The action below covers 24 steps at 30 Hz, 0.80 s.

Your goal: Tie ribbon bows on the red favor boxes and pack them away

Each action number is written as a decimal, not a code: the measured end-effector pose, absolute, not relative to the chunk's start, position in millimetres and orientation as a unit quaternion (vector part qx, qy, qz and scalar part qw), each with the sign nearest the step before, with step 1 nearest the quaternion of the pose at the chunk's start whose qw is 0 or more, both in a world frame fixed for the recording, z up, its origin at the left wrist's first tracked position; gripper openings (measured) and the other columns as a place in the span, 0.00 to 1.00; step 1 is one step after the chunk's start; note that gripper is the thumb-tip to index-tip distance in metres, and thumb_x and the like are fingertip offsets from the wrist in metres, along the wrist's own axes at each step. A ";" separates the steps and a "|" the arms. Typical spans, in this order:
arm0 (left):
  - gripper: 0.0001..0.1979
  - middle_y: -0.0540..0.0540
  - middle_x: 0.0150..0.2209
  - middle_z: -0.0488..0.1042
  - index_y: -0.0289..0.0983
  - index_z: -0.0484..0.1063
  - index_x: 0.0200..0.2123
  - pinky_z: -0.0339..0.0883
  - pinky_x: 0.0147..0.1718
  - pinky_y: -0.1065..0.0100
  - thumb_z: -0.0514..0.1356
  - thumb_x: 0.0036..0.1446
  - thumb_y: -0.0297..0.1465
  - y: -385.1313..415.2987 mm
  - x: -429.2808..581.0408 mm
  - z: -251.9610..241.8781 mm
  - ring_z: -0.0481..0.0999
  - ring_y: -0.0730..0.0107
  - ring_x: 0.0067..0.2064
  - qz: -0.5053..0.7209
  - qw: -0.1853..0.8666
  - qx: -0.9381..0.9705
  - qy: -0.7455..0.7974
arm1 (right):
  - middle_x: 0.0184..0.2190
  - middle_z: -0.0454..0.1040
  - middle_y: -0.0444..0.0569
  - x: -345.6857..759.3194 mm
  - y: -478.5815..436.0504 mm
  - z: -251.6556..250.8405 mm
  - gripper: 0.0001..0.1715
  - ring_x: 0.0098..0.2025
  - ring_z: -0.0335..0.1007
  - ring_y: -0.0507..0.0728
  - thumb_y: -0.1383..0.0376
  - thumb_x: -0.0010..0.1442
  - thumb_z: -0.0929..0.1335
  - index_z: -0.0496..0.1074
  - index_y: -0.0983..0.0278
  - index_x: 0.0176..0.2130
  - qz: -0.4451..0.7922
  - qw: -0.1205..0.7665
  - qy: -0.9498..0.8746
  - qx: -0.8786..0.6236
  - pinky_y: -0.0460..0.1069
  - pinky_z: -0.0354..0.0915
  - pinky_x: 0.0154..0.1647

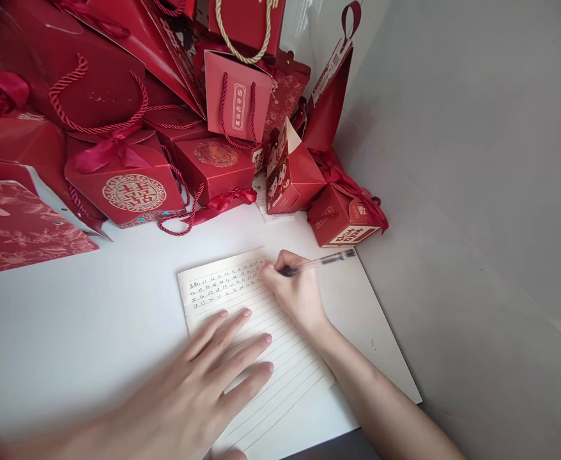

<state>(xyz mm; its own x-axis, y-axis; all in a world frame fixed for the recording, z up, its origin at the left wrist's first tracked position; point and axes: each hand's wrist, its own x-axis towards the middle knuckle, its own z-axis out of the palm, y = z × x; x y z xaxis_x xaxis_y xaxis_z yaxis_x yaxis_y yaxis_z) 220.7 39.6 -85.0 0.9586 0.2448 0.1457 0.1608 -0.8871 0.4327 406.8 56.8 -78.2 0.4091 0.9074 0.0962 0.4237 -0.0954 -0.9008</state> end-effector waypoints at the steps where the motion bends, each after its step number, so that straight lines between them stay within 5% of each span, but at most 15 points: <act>1: 0.29 0.39 0.57 0.65 0.36 0.64 0.55 0.46 0.58 0.41 0.51 0.57 0.48 39.9 220.9 -84.4 0.55 0.40 0.61 0.102 0.217 0.965 0.105 | 0.10 0.54 0.36 408.5 57.1 -78.5 0.21 0.15 0.48 0.46 0.65 0.53 0.66 0.53 0.62 0.16 0.265 0.501 -0.461 -0.683 0.44 0.49 0.17; 4: 0.28 0.39 0.57 0.64 0.37 0.64 0.55 0.47 0.57 0.41 0.50 0.58 0.48 41.8 220.8 -84.2 0.54 0.40 0.62 0.111 0.219 0.964 0.105 | 0.12 0.57 0.36 419.0 59.2 -80.7 0.20 0.14 0.47 0.46 0.59 0.55 0.67 0.56 0.61 0.20 0.253 0.565 -0.430 -0.657 0.44 0.49 0.16; 7: 0.27 0.39 0.56 0.65 0.37 0.66 0.53 0.50 0.56 0.40 0.52 0.56 0.48 44.5 219.4 -85.1 0.53 0.38 0.61 0.113 0.194 0.969 0.104 | 0.21 0.66 0.40 436.5 63.1 -85.1 0.12 0.16 0.54 0.47 0.57 0.53 0.69 0.65 0.62 0.30 0.166 0.533 -0.497 -0.664 0.44 0.54 0.17; 10: 0.22 0.41 0.51 0.69 0.36 0.69 0.47 0.53 0.55 0.42 0.55 0.55 0.45 46.8 217.5 -85.3 0.58 0.40 0.58 0.139 0.180 0.965 0.127 | 0.31 0.70 0.47 454.7 66.9 -90.6 0.05 0.33 0.68 0.54 0.63 0.55 0.66 0.69 0.62 0.34 0.058 0.458 -0.638 -0.616 0.49 0.65 0.33; 16: 0.09 0.43 0.32 0.73 0.34 0.69 0.31 0.65 0.38 0.57 0.53 0.53 0.32 52.3 218.9 -84.6 0.70 0.60 0.37 0.269 0.199 0.926 0.172 | 0.38 0.69 0.53 468.9 69.6 -95.9 0.18 0.41 0.68 0.59 0.67 0.59 0.60 0.65 0.63 0.49 -0.136 0.433 -0.657 -0.602 0.55 0.66 0.43; 24: 0.15 0.49 0.18 0.65 0.37 0.57 0.18 0.61 0.29 0.65 0.45 0.57 0.26 89.9 198.1 -77.7 0.65 0.69 0.26 0.377 0.111 0.898 0.199 | 0.46 0.64 0.67 478.8 69.6 -61.8 0.24 0.49 0.61 0.71 0.59 0.56 0.62 0.64 0.72 0.48 -0.308 0.469 -0.458 -0.689 0.69 0.58 0.46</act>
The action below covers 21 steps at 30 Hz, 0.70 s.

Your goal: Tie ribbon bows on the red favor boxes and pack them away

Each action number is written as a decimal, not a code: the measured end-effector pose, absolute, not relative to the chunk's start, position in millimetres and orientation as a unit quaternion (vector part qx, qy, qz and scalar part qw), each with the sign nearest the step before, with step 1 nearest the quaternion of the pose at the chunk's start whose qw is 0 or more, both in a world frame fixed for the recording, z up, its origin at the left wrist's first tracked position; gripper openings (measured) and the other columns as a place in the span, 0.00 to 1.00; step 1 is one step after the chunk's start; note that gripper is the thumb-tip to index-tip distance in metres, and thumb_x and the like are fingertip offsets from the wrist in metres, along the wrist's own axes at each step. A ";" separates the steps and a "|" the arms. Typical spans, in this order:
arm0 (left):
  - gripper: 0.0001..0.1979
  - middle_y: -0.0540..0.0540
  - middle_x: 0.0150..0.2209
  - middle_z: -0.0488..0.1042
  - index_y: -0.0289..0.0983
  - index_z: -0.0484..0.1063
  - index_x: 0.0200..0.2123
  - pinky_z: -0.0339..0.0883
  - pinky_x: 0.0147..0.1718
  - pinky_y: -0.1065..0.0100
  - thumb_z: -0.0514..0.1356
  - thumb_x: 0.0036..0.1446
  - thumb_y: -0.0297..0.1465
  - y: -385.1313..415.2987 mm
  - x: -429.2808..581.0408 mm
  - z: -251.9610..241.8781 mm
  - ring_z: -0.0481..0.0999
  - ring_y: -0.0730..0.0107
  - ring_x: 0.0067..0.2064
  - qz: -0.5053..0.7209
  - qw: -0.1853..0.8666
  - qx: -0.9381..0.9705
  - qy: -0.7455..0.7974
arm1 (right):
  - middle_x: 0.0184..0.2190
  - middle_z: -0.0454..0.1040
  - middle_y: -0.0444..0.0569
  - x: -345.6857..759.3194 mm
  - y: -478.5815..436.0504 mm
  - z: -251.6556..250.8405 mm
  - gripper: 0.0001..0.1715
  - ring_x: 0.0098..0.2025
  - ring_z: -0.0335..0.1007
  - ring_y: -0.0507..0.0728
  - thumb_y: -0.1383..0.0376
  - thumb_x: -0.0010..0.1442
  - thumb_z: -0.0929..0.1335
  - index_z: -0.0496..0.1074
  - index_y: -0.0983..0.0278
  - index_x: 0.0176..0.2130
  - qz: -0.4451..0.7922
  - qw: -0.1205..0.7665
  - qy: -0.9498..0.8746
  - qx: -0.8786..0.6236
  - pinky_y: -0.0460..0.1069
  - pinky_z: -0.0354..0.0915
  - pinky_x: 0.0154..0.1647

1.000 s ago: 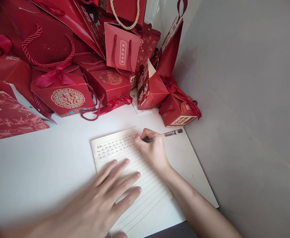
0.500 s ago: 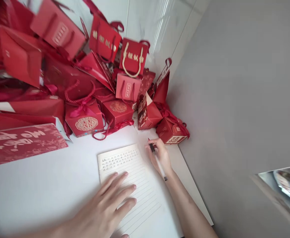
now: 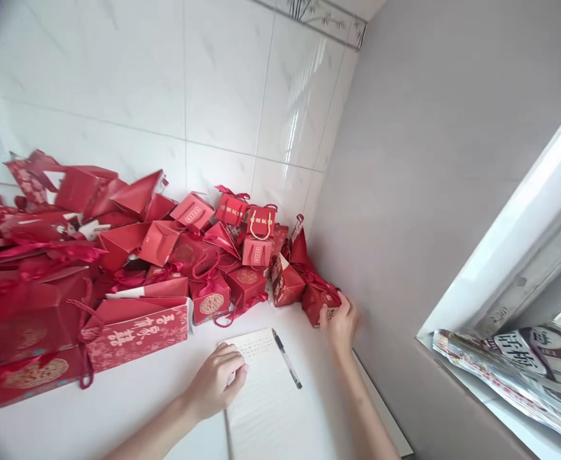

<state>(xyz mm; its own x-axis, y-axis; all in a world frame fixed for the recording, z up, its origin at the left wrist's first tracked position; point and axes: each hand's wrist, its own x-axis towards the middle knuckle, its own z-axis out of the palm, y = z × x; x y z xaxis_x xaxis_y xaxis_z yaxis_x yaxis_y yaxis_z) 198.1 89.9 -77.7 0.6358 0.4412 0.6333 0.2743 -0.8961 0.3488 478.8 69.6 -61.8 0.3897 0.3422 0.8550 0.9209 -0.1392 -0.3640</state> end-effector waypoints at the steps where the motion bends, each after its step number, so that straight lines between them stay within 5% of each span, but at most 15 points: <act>1: 0.15 0.50 0.18 0.63 0.38 0.55 0.18 0.61 0.29 0.65 0.45 0.57 0.27 96.4 193.3 -76.7 0.64 0.70 0.25 0.380 0.123 0.893 0.208 | 0.47 0.63 0.68 479.1 70.7 -58.0 0.24 0.50 0.60 0.72 0.59 0.55 0.62 0.65 0.72 0.47 -0.306 0.440 -0.437 -0.722 0.70 0.57 0.46; 5: 0.15 0.51 0.17 0.59 0.38 0.49 0.17 0.59 0.26 0.68 0.45 0.56 0.30 114.6 180.3 -74.6 0.62 0.71 0.24 0.395 0.192 0.853 0.283 | 0.53 0.58 0.74 473.6 74.5 -54.3 0.24 0.52 0.59 0.76 0.56 0.56 0.61 0.69 0.73 0.42 -0.281 0.303 -0.405 -0.816 0.67 0.59 0.46; 8: 0.15 0.51 0.18 0.58 0.39 0.47 0.17 0.57 0.24 0.69 0.46 0.55 0.30 117.9 179.1 -75.9 0.60 0.72 0.23 0.402 0.201 0.838 0.310 | 0.51 0.58 0.76 469.9 74.1 -59.0 0.31 0.47 0.64 0.77 0.51 0.54 0.62 0.66 0.75 0.45 -0.231 0.284 -0.421 -0.830 0.65 0.62 0.41; 11: 0.15 0.51 0.17 0.58 0.39 0.47 0.17 0.58 0.25 0.68 0.47 0.54 0.30 114.8 179.9 -78.2 0.61 0.72 0.23 0.397 0.212 0.838 0.310 | 0.45 0.63 0.72 470.3 69.4 -60.0 0.33 0.42 0.67 0.74 0.51 0.52 0.63 0.61 0.73 0.48 -0.158 0.329 -0.428 -0.827 0.63 0.64 0.38; 17: 0.15 0.51 0.16 0.59 0.39 0.50 0.16 0.60 0.25 0.69 0.51 0.52 0.32 106.3 175.0 -78.6 0.63 0.71 0.23 0.375 0.257 0.843 0.288 | 0.47 0.61 0.68 450.2 47.6 -37.7 0.45 0.54 0.55 0.78 0.46 0.43 0.67 0.56 0.71 0.52 -0.197 0.468 -0.421 -0.752 0.67 0.63 0.43; 21: 0.12 0.47 0.29 0.71 0.38 0.62 0.31 0.64 0.31 0.69 0.44 0.60 0.37 113.0 167.2 -72.6 0.71 0.70 0.30 0.417 0.294 0.803 0.307 | 0.50 0.58 0.63 404.8 43.5 -12.0 0.42 0.55 0.57 0.70 0.50 0.49 0.68 0.51 0.66 0.55 -0.264 0.507 -0.616 -0.542 0.67 0.58 0.52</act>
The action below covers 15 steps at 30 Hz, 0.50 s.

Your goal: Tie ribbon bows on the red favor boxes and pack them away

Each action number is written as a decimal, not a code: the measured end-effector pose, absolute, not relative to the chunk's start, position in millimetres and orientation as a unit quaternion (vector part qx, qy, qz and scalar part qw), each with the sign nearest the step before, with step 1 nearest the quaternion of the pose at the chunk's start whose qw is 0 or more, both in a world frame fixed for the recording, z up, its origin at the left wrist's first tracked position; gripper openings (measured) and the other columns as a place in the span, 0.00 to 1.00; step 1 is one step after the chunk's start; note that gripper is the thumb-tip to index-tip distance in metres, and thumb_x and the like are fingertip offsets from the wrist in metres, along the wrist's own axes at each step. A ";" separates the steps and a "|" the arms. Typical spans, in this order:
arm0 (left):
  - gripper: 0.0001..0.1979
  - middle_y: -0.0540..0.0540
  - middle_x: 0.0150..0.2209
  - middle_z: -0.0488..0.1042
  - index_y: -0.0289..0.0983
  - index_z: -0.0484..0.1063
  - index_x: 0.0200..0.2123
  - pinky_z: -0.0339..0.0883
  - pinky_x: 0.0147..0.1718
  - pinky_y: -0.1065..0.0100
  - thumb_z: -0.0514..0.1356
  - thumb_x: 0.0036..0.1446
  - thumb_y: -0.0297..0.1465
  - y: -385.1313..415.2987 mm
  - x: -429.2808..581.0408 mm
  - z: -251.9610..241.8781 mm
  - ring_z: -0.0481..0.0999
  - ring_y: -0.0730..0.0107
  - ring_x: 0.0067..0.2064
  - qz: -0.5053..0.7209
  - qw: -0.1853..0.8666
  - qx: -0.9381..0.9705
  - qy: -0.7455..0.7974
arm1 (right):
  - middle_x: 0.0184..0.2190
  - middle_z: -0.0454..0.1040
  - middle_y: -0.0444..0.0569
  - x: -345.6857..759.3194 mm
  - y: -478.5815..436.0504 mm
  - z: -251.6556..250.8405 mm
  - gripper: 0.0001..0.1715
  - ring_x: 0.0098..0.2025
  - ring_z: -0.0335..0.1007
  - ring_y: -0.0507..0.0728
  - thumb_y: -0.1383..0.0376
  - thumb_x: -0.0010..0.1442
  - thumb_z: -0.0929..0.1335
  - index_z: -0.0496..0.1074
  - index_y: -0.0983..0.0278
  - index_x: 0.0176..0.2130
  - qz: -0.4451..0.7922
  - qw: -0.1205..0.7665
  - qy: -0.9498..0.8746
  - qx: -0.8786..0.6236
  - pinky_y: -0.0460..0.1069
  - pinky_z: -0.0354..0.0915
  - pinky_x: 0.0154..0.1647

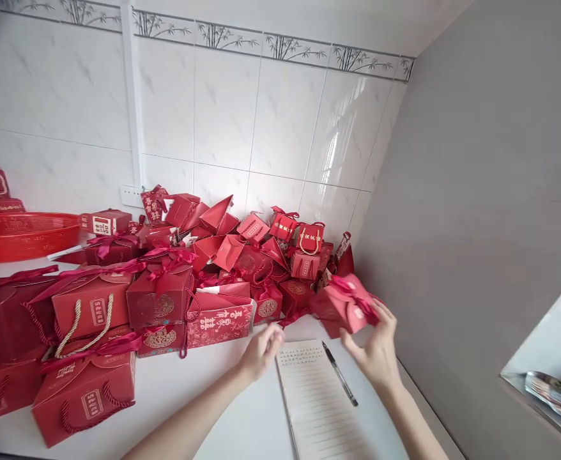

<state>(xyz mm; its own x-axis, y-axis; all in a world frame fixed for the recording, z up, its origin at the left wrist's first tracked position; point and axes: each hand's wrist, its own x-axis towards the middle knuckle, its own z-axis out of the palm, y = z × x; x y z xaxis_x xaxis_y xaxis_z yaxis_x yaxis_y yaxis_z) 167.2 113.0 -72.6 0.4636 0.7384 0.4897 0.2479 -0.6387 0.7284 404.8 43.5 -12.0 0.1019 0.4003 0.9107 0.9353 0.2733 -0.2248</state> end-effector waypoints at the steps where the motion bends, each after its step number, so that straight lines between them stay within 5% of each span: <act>1: 0.14 0.44 0.35 0.71 0.37 0.62 0.38 0.65 0.35 0.67 0.42 0.61 0.39 116.4 164.4 -71.0 0.72 0.68 0.35 0.445 0.301 0.784 0.311 | 0.52 0.57 0.62 391.2 46.3 -5.8 0.42 0.55 0.57 0.69 0.52 0.49 0.68 0.49 0.65 0.56 -0.254 0.501 -0.662 -0.496 0.66 0.58 0.52; 7: 0.32 0.35 0.56 0.59 0.35 0.49 0.56 0.63 0.48 0.57 0.42 0.57 0.52 133.4 142.1 -63.8 0.67 0.59 0.51 0.598 0.372 0.669 0.238 | 0.55 0.51 0.62 322.9 84.8 0.9 0.46 0.59 0.51 0.70 0.59 0.48 0.69 0.43 0.62 0.59 -0.197 0.483 -0.776 -0.354 0.66 0.61 0.51; 15: 0.35 0.35 0.56 0.61 0.36 0.52 0.55 0.59 0.53 0.55 0.48 0.53 0.55 128.7 140.9 -59.1 0.63 0.53 0.56 0.607 0.382 0.658 0.227 | 0.55 0.50 0.61 308.2 97.8 -49.9 0.45 0.59 0.51 0.70 0.64 0.47 0.68 0.44 0.61 0.60 -0.178 0.537 -0.750 -0.344 0.68 0.60 0.51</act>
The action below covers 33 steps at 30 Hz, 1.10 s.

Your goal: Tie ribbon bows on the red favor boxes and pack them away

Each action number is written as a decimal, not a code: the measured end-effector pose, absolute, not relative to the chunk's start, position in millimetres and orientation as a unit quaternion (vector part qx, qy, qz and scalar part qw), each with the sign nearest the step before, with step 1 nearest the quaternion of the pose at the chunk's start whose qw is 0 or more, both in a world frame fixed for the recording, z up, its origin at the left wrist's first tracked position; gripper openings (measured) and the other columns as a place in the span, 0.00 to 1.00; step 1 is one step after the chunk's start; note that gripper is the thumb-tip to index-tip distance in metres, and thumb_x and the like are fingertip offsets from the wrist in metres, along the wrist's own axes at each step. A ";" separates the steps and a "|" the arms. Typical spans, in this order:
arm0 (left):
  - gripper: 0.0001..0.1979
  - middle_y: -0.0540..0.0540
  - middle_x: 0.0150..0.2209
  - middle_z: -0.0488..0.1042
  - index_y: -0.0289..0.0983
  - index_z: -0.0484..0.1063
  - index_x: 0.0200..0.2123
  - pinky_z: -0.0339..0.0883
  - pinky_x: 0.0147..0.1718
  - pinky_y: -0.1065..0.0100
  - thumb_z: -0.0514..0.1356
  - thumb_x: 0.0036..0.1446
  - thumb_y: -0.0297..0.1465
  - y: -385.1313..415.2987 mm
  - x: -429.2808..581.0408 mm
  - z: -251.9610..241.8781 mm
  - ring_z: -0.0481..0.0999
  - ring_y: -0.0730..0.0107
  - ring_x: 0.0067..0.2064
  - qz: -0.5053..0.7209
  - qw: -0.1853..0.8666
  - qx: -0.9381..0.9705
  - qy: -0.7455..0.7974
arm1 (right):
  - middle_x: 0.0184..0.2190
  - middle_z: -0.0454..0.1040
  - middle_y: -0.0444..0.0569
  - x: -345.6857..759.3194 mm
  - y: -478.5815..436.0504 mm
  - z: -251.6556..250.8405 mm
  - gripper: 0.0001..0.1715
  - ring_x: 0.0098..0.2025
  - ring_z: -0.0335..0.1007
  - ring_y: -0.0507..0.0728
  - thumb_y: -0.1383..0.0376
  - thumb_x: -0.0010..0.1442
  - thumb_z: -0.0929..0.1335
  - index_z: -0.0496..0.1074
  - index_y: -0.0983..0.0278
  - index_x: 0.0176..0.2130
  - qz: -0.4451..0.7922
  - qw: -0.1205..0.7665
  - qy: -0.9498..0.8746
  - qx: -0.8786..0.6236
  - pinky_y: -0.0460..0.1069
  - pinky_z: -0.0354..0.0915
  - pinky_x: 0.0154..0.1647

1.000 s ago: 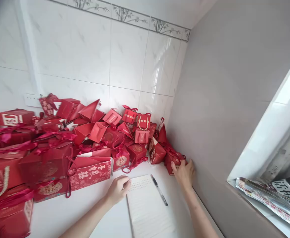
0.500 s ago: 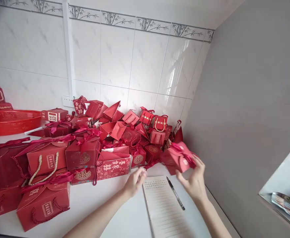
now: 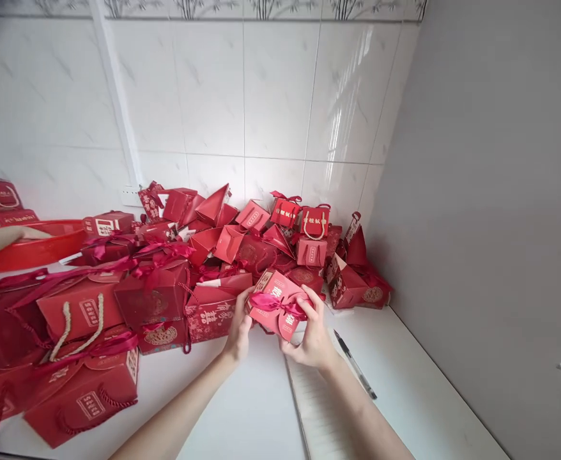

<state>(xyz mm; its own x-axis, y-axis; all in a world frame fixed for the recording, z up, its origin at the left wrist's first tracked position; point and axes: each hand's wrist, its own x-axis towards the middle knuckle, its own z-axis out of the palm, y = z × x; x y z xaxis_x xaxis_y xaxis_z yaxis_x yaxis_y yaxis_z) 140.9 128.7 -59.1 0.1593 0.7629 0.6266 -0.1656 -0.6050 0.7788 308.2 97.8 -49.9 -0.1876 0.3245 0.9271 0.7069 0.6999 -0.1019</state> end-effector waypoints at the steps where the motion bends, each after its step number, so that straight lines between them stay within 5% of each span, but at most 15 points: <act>1: 0.34 0.36 0.55 0.62 0.36 0.55 0.53 0.59 0.52 0.55 0.49 0.52 0.55 128.2 142.3 -59.2 0.64 0.53 0.56 0.613 0.376 0.656 0.229 | 0.56 0.50 0.61 309.4 95.5 -51.1 0.46 0.59 0.51 0.70 0.64 0.47 0.68 0.44 0.61 0.60 -0.177 0.539 -0.753 -0.334 0.68 0.60 0.51; 11: 0.33 0.36 0.59 0.57 0.37 0.65 0.43 0.57 0.54 0.52 0.52 0.47 0.59 125.0 125.5 -46.0 0.59 0.47 0.59 0.655 0.325 0.660 0.170 | 0.59 0.46 0.61 303.6 83.7 -45.9 0.49 0.62 0.46 0.70 0.67 0.45 0.67 0.43 0.61 0.61 -0.132 0.553 -0.774 -0.279 0.68 0.57 0.54; 15: 0.24 0.38 0.57 0.60 0.39 0.63 0.48 0.60 0.52 0.55 0.52 0.56 0.49 82.7 105.7 -44.1 0.62 0.53 0.58 0.641 0.306 0.654 0.260 | 0.57 0.49 0.61 297.0 79.3 -43.2 0.52 0.61 0.47 0.70 0.67 0.43 0.68 0.41 0.61 0.62 -0.078 0.538 -0.809 -0.222 0.67 0.57 0.54; 20: 0.17 0.42 0.49 0.68 0.40 0.64 0.47 0.61 0.49 0.60 0.51 0.59 0.41 34.5 78.9 -56.0 0.67 0.59 0.52 0.575 0.341 0.602 0.436 | 0.57 0.52 0.63 288.9 70.9 -48.2 0.55 0.60 0.51 0.70 0.62 0.45 0.70 0.39 0.61 0.62 0.052 0.426 -0.873 -0.232 0.65 0.57 0.55; 25: 0.13 0.48 0.29 0.69 0.37 0.65 0.32 0.62 0.33 0.67 0.54 0.53 0.41 28.5 57.4 -58.0 0.69 0.67 0.32 0.534 0.385 0.555 0.509 | 0.60 0.52 0.61 285.7 67.3 -54.6 0.50 0.60 0.55 0.67 0.43 0.50 0.67 0.44 0.60 0.62 0.276 0.383 -0.832 -0.291 0.62 0.58 0.56; 29: 0.17 0.53 0.20 0.60 0.38 0.60 0.22 0.55 0.26 0.69 0.51 0.53 0.45 32.6 49.4 -52.6 0.61 0.71 0.25 0.502 0.422 0.563 0.503 | 0.43 0.69 0.55 284.1 70.4 -51.1 0.32 0.43 0.69 0.60 0.41 0.59 0.56 0.63 0.62 0.48 0.381 0.484 -0.698 -0.366 0.56 0.66 0.42; 33: 0.20 0.54 0.19 0.58 0.38 0.58 0.20 0.52 0.25 0.70 0.54 0.52 0.47 33.9 49.9 -52.1 0.59 0.73 0.23 0.473 0.478 0.547 0.498 | 0.23 0.67 0.46 278.7 74.8 -50.4 0.34 0.25 0.65 0.53 0.37 0.54 0.57 0.67 0.64 0.31 0.487 0.461 -0.601 -0.435 0.51 0.63 0.29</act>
